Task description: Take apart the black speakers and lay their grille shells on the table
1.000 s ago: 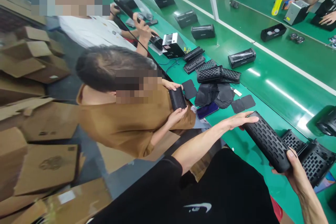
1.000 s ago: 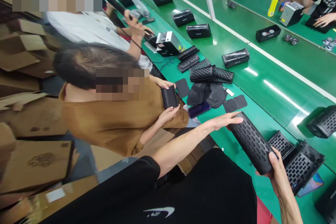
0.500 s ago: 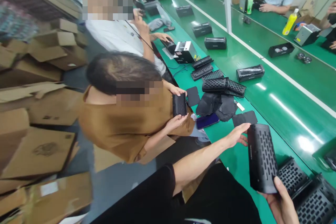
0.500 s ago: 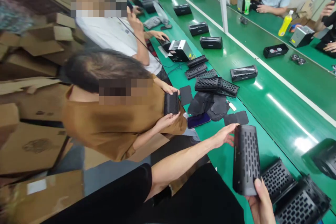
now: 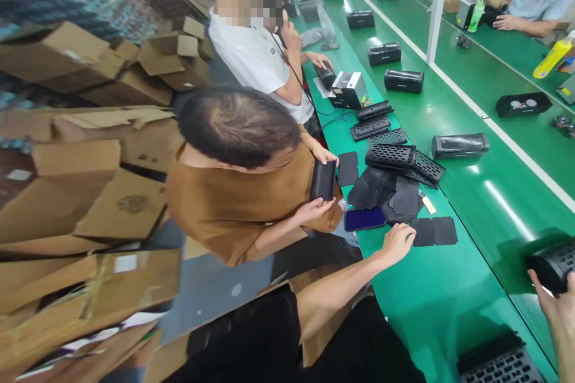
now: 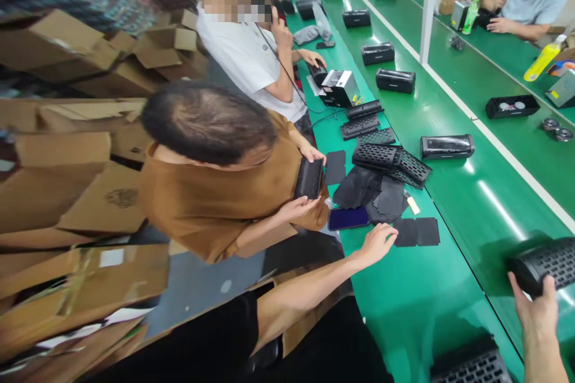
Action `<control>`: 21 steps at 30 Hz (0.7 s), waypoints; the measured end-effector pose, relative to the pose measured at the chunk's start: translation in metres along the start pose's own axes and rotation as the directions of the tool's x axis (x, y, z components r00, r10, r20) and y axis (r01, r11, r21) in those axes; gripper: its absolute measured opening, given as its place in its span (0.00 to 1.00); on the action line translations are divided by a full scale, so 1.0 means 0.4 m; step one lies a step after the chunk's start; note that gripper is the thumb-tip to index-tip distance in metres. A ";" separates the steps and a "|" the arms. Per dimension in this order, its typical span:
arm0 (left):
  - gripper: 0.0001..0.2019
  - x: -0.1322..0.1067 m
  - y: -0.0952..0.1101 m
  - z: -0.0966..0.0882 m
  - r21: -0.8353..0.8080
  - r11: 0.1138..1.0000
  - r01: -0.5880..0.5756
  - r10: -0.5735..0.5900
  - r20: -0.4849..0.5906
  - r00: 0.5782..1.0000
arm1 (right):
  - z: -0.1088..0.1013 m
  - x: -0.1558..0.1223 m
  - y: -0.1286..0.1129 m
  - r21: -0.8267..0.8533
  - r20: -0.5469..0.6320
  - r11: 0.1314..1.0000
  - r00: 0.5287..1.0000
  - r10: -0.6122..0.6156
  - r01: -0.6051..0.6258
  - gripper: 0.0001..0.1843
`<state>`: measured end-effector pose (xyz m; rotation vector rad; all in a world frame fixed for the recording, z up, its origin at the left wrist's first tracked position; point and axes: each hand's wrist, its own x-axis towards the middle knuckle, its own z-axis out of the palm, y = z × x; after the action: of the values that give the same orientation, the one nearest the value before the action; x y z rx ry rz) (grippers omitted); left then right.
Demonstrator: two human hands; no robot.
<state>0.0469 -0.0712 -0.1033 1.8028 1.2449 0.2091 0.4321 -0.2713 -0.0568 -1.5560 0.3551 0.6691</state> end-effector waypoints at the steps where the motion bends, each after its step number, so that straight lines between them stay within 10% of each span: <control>1: 0.10 -0.004 -0.006 0.008 0.008 1.000 -0.021 0.021 0.006 1.000 | -0.014 -0.002 -0.008 -0.063 -0.036 0.998 0.999 0.003 -0.006 0.20; 8: 0.14 -0.021 -0.044 0.042 -0.010 0.994 -0.113 0.113 0.027 0.993 | -0.017 -0.139 -0.019 -0.567 -0.192 0.811 0.933 -0.304 0.147 0.21; 15: 0.15 -0.027 -0.060 0.048 -0.013 0.989 -0.145 0.145 -0.018 0.989 | 0.329 -0.353 0.317 -0.749 0.468 0.456 0.871 -0.149 0.480 0.28; 21: 0.17 -0.027 -0.066 0.064 0.008 0.982 -0.189 0.189 -0.009 0.982 | 0.456 -0.346 0.414 -0.826 0.533 0.193 0.845 -0.034 0.529 0.17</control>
<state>0.0390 -0.0928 -0.1342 1.9292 1.0819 0.3209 0.1892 -0.1341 -0.1019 -2.4995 -0.9281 0.9486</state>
